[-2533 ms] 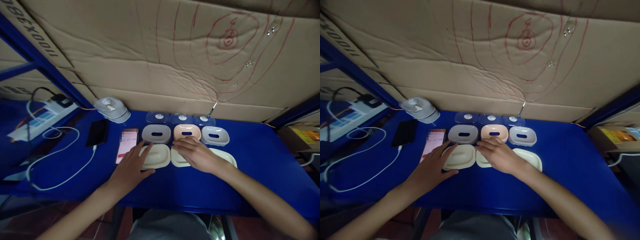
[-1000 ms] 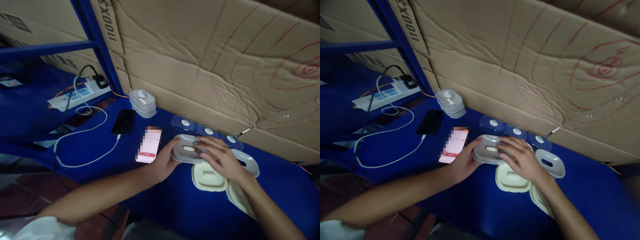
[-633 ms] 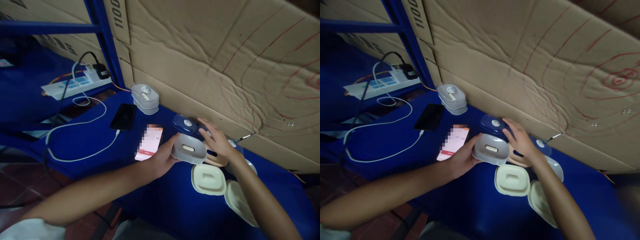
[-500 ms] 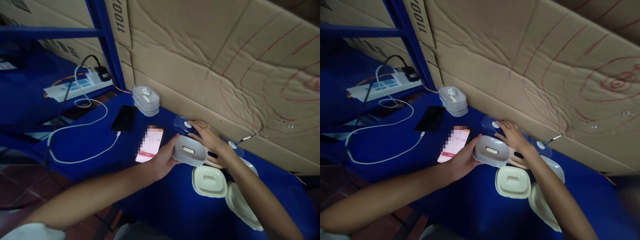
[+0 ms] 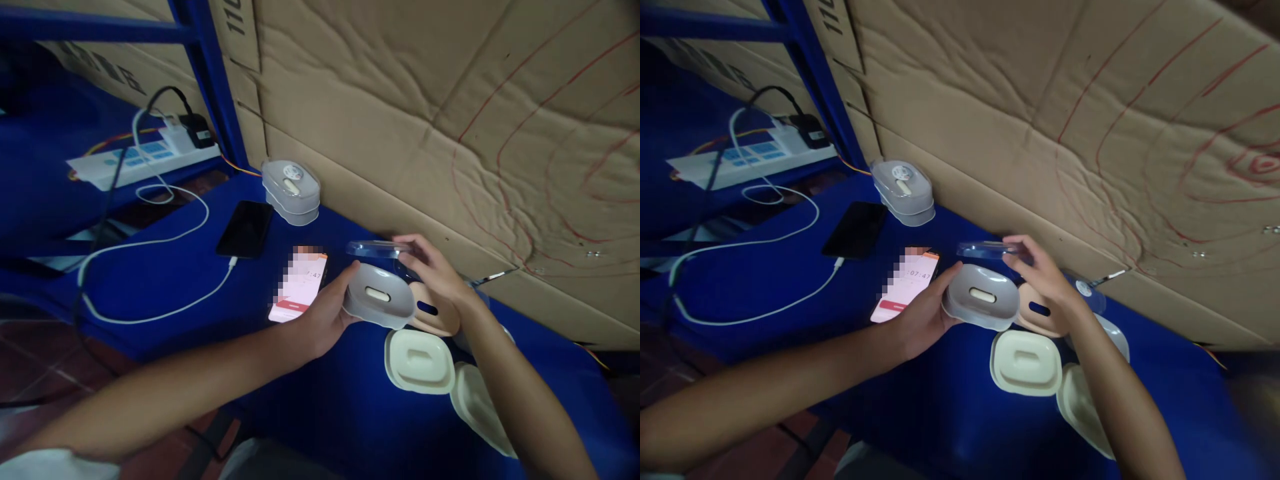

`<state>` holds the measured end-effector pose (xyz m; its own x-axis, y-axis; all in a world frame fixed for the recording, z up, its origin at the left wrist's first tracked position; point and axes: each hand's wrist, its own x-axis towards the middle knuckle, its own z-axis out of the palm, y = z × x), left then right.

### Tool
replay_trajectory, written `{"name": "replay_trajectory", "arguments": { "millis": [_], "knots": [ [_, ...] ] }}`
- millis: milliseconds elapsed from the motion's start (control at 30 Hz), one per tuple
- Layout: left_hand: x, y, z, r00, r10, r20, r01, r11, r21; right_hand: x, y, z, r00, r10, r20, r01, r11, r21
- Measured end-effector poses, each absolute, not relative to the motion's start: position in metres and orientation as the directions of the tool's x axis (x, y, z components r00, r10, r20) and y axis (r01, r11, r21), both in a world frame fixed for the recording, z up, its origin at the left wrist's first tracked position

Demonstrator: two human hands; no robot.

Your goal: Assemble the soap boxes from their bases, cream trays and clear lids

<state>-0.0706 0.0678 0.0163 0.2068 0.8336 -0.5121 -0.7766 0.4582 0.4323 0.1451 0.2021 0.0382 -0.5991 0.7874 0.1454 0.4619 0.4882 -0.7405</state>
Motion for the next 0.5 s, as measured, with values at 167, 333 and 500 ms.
{"name": "replay_trajectory", "arguments": {
  "millis": [167, 333, 500],
  "knots": [
    [-0.072, 0.070, 0.014, 0.246, 0.866, -0.436, -0.820, 0.426, 0.382, 0.180, 0.140, 0.050, -0.595, 0.777, 0.205, 0.413, 0.515, -0.751],
    [-0.069, 0.066, 0.013, 0.356, 0.877, -0.323, -0.789, 0.468, 0.400, 0.189, 0.098, 0.047, -0.655, 0.719, 0.232, 0.551, 0.664, -0.505],
    [-0.067, 0.063, 0.018, 0.421, 0.865, -0.272, -0.762, 0.500, 0.411, 0.195, 0.083, 0.047, -0.665, 0.695, 0.271, 0.538, 0.699, -0.471]
  ]
}}
